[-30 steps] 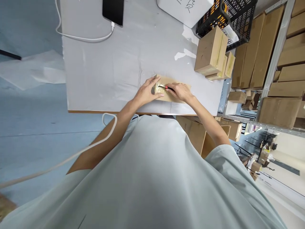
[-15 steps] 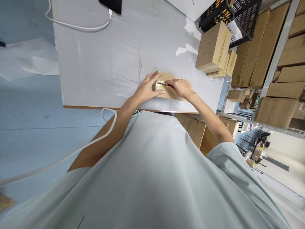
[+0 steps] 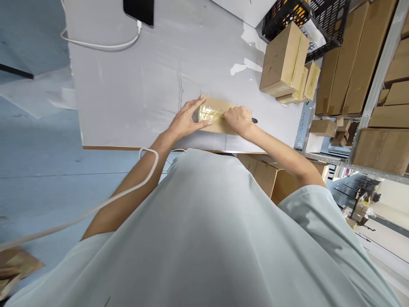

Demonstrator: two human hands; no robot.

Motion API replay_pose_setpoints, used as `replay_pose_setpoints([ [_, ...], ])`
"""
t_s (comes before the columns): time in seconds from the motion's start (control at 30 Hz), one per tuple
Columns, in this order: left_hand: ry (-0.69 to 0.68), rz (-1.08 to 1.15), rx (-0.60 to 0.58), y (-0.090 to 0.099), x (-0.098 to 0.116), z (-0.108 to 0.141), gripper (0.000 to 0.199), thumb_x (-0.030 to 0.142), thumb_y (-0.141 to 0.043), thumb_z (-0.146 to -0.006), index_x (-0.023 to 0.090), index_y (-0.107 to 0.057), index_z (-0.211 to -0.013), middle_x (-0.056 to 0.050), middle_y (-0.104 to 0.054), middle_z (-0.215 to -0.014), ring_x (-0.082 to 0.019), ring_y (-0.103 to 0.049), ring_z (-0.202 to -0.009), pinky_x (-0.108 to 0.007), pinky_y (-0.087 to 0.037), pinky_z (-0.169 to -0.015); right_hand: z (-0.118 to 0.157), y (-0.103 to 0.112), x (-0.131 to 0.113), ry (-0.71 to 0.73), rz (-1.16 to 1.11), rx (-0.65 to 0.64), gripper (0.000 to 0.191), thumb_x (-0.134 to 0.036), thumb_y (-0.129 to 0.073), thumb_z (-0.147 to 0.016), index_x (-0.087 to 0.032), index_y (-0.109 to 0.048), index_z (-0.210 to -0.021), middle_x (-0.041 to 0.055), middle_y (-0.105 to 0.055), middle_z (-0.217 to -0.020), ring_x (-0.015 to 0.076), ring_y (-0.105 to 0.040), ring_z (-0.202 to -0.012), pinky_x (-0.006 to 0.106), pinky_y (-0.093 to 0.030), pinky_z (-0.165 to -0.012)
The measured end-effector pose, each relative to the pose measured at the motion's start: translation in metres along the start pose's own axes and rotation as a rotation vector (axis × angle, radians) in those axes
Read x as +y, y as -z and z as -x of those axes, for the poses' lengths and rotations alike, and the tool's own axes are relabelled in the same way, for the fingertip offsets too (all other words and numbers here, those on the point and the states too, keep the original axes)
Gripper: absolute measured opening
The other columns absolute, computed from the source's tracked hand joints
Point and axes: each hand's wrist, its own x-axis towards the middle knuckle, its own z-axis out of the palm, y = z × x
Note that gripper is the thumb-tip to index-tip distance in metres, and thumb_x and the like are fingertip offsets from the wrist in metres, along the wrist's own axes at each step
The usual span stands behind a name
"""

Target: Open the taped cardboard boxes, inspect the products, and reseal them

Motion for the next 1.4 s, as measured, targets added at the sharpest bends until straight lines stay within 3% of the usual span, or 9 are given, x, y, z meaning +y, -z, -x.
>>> replay_pose_setpoints([
  [0.2, 0.065, -0.028, 0.026, 0.003, 0.006, 0.006, 0.108, 0.067, -0.095, -0.089, 0.035, -0.049, -0.181, -0.014, -0.057, -0.176, -0.042, -0.055, -0.164, -0.056, -0.047, -0.137, 0.058, -0.007, 0.060, -0.178, 0.162, -0.087, 0.049, -0.011, -0.039, -0.116, -0.015, -0.082, -0.140, 0.0273, -0.085, -0.127, 0.0394, -0.080, -0.121, 0.048, -0.054, -0.098],
  [0.37, 0.105, -0.128, 0.079, 0.001, 0.021, 0.001, 0.103, 0.078, -0.089, -0.089, 0.032, -0.056, -0.175, -0.014, -0.058, -0.175, -0.044, -0.054, -0.164, -0.061, -0.043, -0.141, 0.067, -0.019, 0.091, -0.184, 0.105, -0.061, 0.043, -0.013, -0.045, -0.116, -0.013, -0.085, -0.133, 0.0278, -0.085, -0.124, 0.0396, -0.081, -0.117, 0.047, -0.054, -0.095],
  [0.5, 0.203, -0.230, 0.327, -0.038, 0.047, -0.017, 0.084, 0.081, -0.065, -0.106, 0.024, -0.056, -0.167, -0.018, -0.053, -0.177, -0.045, -0.043, -0.171, -0.067, -0.031, -0.146, 0.056, -0.023, 0.102, -0.111, 0.073, -0.056, 0.045, -0.007, -0.043, -0.114, -0.011, -0.085, -0.132, 0.0281, -0.084, -0.128, 0.0405, -0.079, -0.119, 0.047, -0.052, -0.096],
  [0.63, 0.305, -0.257, 0.489, -0.075, 0.066, -0.027, 0.089, 0.088, -0.057, -0.106, 0.022, -0.051, -0.165, -0.020, -0.042, -0.184, -0.046, -0.030, -0.176, -0.071, -0.024, -0.146, 0.058, -0.027, 0.113, -0.050, 0.051, -0.063, 0.045, -0.008, -0.044, -0.115, -0.012, -0.085, -0.133, 0.0266, -0.083, -0.130, 0.0399, -0.078, -0.120, 0.048, -0.051, -0.099],
  [0.8, 0.324, -0.308, 0.391, -0.075, 0.074, -0.019, 0.086, 0.083, -0.033, -0.119, 0.007, -0.058, -0.150, -0.019, -0.047, -0.180, -0.041, 0.023, -0.181, -0.069, -0.023, -0.124, 0.075, -0.039, 0.130, -0.025, 0.017, -0.054, 0.041, -0.011, -0.046, -0.118, -0.017, -0.084, -0.134, 0.0224, -0.086, -0.123, 0.0350, -0.082, -0.117, 0.042, -0.054, -0.097],
  [0.9, 0.349, -0.329, 0.325, -0.073, 0.075, -0.018, 0.095, 0.091, -0.020, -0.114, 0.012, -0.069, -0.129, -0.012, -0.057, -0.175, -0.036, 0.042, -0.173, -0.069, -0.021, -0.124, 0.074, -0.049, 0.140, 0.005, -0.006, -0.032, 0.042, -0.014, -0.045, -0.118, -0.018, -0.083, -0.135, 0.0220, -0.087, -0.123, 0.0343, -0.082, -0.115, 0.040, -0.055, -0.094],
  [1.2, 0.350, -0.258, 0.234, -0.077, 0.074, -0.022, 0.091, 0.082, -0.018, -0.117, 0.010, -0.071, -0.133, -0.016, -0.063, -0.168, -0.037, 0.027, -0.180, -0.071, -0.024, -0.124, 0.051, -0.130, 0.167, 0.080, -0.302, 0.147, 0.044, -0.041, -0.038, -0.127, -0.026, -0.070, -0.152, 0.0117, -0.081, -0.148, 0.0278, -0.075, -0.130, 0.031, -0.052, -0.091],
  [1.3, 0.360, -0.342, 0.413, -0.074, 0.076, -0.020, 0.079, 0.087, -0.044, -0.110, 0.021, -0.063, -0.148, -0.017, -0.057, -0.174, -0.041, -0.013, -0.184, -0.066, -0.034, -0.134, 0.052, -0.168, 0.159, 0.029, -0.472, 0.260, 0.041, -0.040, -0.042, -0.126, -0.024, -0.072, -0.149, 0.0121, -0.081, -0.148, 0.0264, -0.075, -0.132, 0.030, -0.053, -0.099],
  [1.4, 0.356, -0.416, 0.542, -0.063, 0.076, -0.019, 0.094, 0.100, -0.049, -0.098, 0.023, -0.060, -0.150, -0.017, -0.065, -0.167, -0.040, -0.049, -0.169, -0.056, -0.048, -0.128, 0.062, -0.202, 0.153, -0.115, -0.740, 0.395, 0.038, -0.040, -0.045, -0.124, -0.023, -0.074, -0.142, 0.0123, -0.085, -0.138, 0.0266, -0.079, -0.126, 0.032, -0.055, -0.104],
])
